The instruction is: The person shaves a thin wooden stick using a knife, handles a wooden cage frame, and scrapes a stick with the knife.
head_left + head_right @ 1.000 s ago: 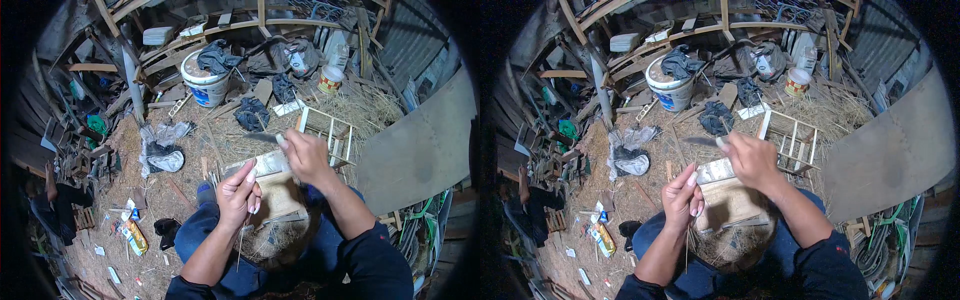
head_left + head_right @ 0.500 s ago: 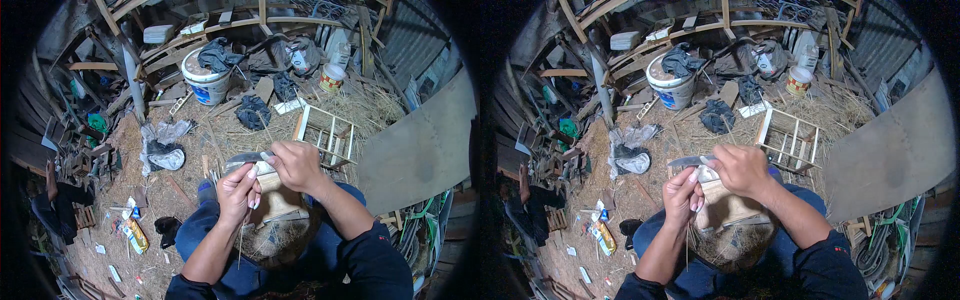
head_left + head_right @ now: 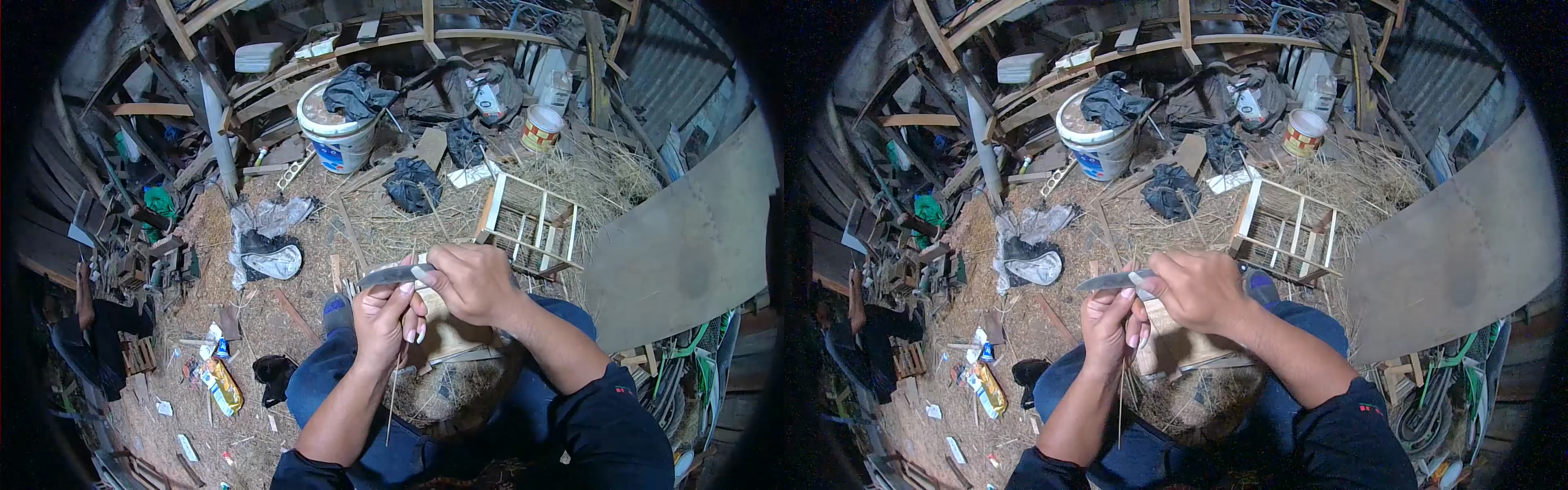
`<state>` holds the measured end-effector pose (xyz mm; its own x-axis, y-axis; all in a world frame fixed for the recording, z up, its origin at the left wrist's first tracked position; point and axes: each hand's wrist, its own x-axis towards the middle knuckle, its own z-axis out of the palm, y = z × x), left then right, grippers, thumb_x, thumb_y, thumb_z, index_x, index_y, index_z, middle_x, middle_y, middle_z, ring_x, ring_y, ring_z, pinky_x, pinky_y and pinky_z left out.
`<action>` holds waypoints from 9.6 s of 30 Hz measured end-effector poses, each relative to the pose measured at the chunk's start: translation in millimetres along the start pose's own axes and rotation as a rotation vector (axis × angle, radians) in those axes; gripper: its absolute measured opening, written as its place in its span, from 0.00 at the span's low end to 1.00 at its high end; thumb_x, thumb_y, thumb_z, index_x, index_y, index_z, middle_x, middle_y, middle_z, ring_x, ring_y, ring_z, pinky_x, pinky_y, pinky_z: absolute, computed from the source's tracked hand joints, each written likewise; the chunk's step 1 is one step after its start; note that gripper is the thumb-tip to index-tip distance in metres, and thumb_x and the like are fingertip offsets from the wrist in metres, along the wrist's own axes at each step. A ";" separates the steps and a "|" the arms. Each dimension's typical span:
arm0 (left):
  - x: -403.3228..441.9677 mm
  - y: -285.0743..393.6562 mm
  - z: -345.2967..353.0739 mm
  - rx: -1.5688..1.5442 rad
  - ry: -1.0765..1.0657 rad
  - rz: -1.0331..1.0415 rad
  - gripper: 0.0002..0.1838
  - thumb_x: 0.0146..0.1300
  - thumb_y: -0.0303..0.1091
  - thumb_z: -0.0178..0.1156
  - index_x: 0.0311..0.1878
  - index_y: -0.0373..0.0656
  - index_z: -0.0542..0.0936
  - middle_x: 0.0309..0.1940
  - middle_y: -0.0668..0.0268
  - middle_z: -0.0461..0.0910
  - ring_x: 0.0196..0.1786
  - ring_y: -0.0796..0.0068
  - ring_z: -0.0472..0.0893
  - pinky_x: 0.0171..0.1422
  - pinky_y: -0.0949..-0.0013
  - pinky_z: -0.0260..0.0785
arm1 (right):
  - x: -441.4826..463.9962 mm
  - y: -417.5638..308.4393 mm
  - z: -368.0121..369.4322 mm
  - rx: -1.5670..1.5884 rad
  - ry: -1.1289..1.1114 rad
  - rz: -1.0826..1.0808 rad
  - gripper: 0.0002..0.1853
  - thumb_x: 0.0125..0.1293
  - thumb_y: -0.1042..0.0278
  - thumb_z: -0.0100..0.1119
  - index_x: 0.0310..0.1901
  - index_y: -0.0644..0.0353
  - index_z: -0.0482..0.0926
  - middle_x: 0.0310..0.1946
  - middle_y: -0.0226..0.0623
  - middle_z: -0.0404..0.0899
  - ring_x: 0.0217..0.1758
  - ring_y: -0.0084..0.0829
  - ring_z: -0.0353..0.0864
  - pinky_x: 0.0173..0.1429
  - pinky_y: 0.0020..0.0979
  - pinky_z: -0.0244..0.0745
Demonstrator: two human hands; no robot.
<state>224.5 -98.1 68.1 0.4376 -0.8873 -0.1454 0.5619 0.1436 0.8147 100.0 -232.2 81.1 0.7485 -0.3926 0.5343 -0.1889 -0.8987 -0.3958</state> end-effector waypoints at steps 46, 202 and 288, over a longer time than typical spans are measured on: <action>0.6 -12.8 -1.0 0.014 -0.099 -0.067 0.17 0.73 0.26 0.63 0.63 0.37 0.82 0.27 0.60 0.85 0.17 0.83 0.74 0.24 0.75 0.72 | 3.2 8.4 -15.2 0.706 -0.014 0.473 0.14 0.73 0.56 0.67 0.39 0.60 0.81 0.27 0.23 0.75 0.29 0.12 0.70 0.31 0.23 0.64; 11.9 -5.0 -12.2 0.005 -0.029 -0.120 0.18 0.77 0.32 0.59 0.67 0.38 0.79 0.16 0.72 0.71 0.11 0.85 0.63 0.18 0.75 0.66 | -7.6 -9.9 -2.8 0.123 -0.049 0.268 0.05 0.71 0.70 0.56 0.44 0.57 0.81 0.28 0.46 0.84 0.31 0.47 0.88 0.33 0.48 0.81; -136.1 -149.9 61.1 0.782 -0.415 -0.469 0.18 0.72 0.47 0.67 0.37 0.39 0.86 0.18 0.74 0.77 0.15 0.87 0.70 0.18 0.78 0.59 | -318.3 -65.0 -93.7 -0.190 0.040 0.832 0.26 0.72 0.69 0.55 0.68 0.31 0.78 0.30 0.40 0.81 0.30 0.47 0.84 0.35 0.48 0.80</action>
<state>37.8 -25.7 0.1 -0.0733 -0.8844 -0.4610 -0.0702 -0.4566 0.8869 -185.5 -67.2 6.8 0.2967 -0.9427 0.1525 -0.7733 -0.3308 -0.5408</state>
